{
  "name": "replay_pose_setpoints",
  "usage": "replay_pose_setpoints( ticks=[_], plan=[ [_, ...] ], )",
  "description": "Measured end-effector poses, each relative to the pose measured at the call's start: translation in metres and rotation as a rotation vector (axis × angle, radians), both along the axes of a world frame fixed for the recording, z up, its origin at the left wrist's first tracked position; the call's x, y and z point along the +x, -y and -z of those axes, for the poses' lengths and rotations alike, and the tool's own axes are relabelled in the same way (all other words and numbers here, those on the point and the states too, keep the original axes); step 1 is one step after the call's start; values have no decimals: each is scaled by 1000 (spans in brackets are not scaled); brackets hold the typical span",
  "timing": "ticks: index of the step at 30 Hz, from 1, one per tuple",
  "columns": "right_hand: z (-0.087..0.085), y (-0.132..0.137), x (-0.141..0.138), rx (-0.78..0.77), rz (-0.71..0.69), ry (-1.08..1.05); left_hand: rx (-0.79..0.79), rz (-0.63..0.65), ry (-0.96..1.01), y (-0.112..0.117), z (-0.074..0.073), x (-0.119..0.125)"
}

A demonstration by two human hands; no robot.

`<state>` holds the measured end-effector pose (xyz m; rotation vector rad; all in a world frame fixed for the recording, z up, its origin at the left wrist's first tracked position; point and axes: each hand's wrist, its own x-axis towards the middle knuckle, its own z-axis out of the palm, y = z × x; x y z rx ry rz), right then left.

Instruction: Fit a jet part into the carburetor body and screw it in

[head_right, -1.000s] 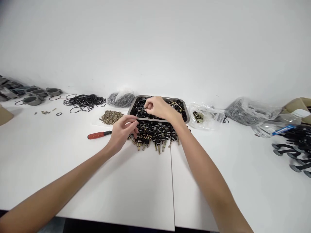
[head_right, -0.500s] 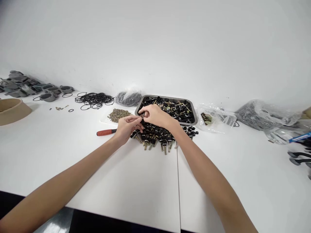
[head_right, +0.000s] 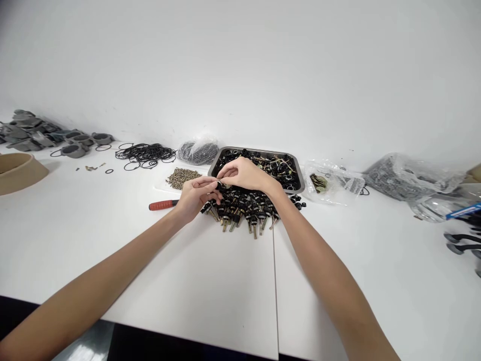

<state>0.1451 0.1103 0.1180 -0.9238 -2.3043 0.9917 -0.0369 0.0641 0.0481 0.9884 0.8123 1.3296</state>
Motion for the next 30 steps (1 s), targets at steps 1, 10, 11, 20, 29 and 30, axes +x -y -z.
replay_pose_setpoints(
  ticks=[1,10,11,20,29,30],
  plan=[
    [1,-1,1,-20,2,-11,3,-5,-2,0,-1,0],
    [14,-6,-3,-102,81,-73,-18,-13,33,-3,-2,-1],
    [14,-6,-4,-82,87,-55,-20,-8,34,-3,-1,-1],
    [-42,-14,89,39,429,367,-55,4,46,1,-7,1],
    [-39,-20,187,-270,844,695,-41,25,-26,4,-6,1],
    [-38,-22,187,-242,817,675,-41,26,-24,4,-6,1]
  ],
)
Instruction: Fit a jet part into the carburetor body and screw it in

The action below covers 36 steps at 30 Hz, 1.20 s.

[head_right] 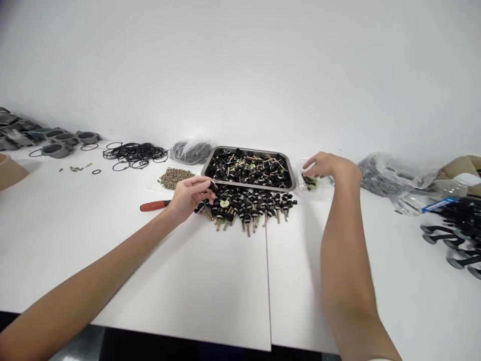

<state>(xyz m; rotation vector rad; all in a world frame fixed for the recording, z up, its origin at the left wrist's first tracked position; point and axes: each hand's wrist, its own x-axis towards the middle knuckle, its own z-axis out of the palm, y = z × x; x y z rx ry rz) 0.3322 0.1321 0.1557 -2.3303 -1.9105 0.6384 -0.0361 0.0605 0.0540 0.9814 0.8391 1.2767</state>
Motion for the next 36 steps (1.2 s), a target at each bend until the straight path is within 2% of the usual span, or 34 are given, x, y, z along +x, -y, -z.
replay_pose_setpoints(
  ticks=[3,6,8,11,13,17,24,29,31,33,34,36],
  plan=[
    [-5,0,-17,96,-179,-92,-15,-2,21,0,1,0],
    [-11,7,-58,126,-375,-167,-17,-10,34,-1,0,1],
    [-6,11,-94,103,-529,-187,-13,-22,46,-2,0,1],
    [10,15,-143,8,-781,-155,6,-55,62,-5,0,-1],
    [21,19,-165,-17,-834,-65,23,-91,65,-7,1,-3],
    [30,32,-187,-41,-787,71,53,-185,48,-11,3,-5],
    [32,47,-202,-26,-789,150,127,-318,1,-15,5,-5],
    [38,41,-201,1,-857,8,126,-306,8,-16,5,-6],
    [29,37,-191,-12,-897,-57,117,-293,13,-16,6,-6],
    [12,33,-170,5,-889,-94,110,-290,22,-17,6,-6],
    [2,32,-155,38,-857,-104,106,-290,28,-17,7,-6],
    [-17,29,-115,132,-652,-122,104,-287,38,-17,7,-5]
  ],
)
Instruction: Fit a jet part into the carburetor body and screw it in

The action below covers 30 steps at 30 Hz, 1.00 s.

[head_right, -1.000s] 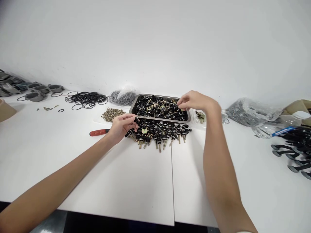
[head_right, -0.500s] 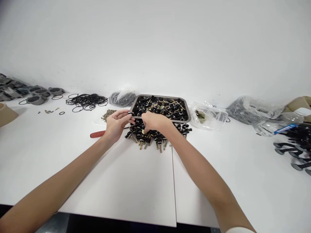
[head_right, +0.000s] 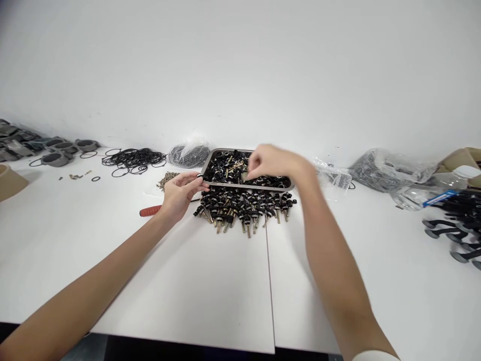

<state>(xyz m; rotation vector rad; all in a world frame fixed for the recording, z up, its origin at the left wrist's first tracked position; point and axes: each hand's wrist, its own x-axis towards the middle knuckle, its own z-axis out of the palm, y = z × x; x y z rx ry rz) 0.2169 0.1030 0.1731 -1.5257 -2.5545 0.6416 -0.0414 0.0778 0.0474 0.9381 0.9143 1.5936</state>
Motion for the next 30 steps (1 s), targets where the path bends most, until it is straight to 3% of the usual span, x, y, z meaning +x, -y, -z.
replay_pose_setpoints(
  ticks=[3,6,9,12,15,18,20,24,30],
  plan=[
    [-14,-5,67,139,367,54,-2,13,0,0,0,1],
    [-6,-11,121,107,684,161,-12,24,-11,1,1,1],
    [9,-17,142,1,713,80,-15,32,-17,2,0,2],
    [20,-24,126,61,600,-68,-24,41,-22,4,0,3],
    [36,-38,79,246,495,-200,-42,46,-29,5,0,3],
    [64,-56,29,304,408,-256,-53,34,-31,5,-1,4],
    [85,-66,6,366,346,-155,-61,30,-33,5,-1,5],
    [109,-77,-4,466,292,56,-61,47,-29,6,0,6],
    [113,-81,-3,384,366,-17,-43,69,-22,6,1,7]
  ],
)
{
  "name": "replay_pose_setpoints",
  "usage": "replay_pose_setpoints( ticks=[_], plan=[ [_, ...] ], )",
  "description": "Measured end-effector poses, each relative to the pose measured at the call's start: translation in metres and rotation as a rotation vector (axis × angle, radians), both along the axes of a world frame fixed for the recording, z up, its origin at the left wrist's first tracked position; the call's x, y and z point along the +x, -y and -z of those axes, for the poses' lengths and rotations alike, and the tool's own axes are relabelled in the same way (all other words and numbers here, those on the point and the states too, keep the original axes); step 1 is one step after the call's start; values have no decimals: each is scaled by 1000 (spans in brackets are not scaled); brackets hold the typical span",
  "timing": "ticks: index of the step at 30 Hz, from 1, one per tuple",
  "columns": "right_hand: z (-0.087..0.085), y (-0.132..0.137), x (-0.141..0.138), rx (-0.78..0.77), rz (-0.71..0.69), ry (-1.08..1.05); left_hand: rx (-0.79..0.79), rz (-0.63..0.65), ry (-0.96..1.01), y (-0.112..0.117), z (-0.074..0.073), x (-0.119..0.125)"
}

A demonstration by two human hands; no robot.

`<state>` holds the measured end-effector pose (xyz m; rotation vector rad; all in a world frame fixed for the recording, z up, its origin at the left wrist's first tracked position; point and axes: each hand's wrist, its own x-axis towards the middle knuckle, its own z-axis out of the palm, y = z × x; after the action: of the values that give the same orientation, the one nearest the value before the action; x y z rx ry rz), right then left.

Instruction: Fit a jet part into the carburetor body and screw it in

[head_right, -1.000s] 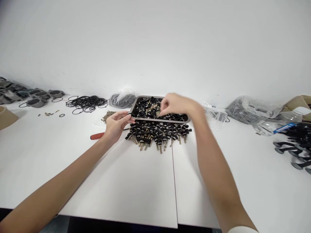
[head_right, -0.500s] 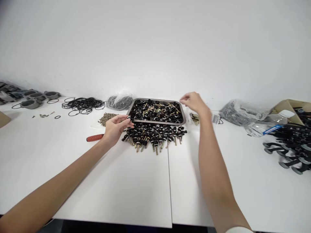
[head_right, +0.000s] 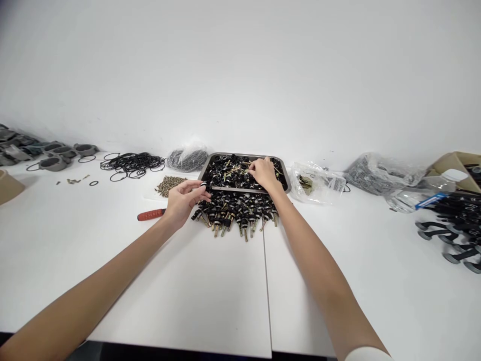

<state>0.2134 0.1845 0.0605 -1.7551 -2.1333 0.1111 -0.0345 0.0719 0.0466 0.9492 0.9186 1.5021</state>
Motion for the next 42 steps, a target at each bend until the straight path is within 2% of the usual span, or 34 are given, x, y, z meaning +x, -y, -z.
replay_pose_setpoints(
  ticks=[3,5,9,12,14,17,20,23,26,27,28,30,32,33,36,39,42],
  plan=[
    [-8,3,2,-55,-19,-157,-9,-13,-2,0,-1,-1],
    [-24,9,14,-94,-43,-248,-9,-21,-4,-1,-1,-2],
    [-73,32,68,-109,-17,-300,3,-9,-8,-1,-2,-4],
    [-99,50,118,-147,160,-195,-7,-4,-6,0,-4,-3],
    [-103,58,142,-290,293,-169,-17,-9,-4,1,-5,-3],
    [-93,62,156,-471,454,-254,-17,-13,-8,1,-6,-2],
    [-85,59,146,-435,405,-311,-1,-4,-10,0,-5,-3],
    [-89,53,117,-204,267,-287,0,2,-15,-1,-4,-4],
    [-86,44,67,11,138,-308,-8,1,-23,0,-3,-4],
    [-80,41,47,39,56,-318,-10,4,-27,0,-2,-3],
    [-71,37,27,66,-92,-328,-11,6,-29,0,-2,-3],
    [-47,31,-9,41,-236,-306,-11,10,-27,0,-2,-3],
    [-22,24,-32,27,-442,-196,-11,10,-20,0,-2,-3],
    [-12,22,-38,37,-499,-141,-11,7,-17,0,-3,-3],
    [2,18,-34,80,-495,-43,-19,7,-29,1,-4,-3],
    [-1,18,-24,100,-405,-10,-30,11,-38,3,-6,-3],
    [-3,18,-27,143,-331,102,-35,14,-29,3,-7,-3]
  ],
)
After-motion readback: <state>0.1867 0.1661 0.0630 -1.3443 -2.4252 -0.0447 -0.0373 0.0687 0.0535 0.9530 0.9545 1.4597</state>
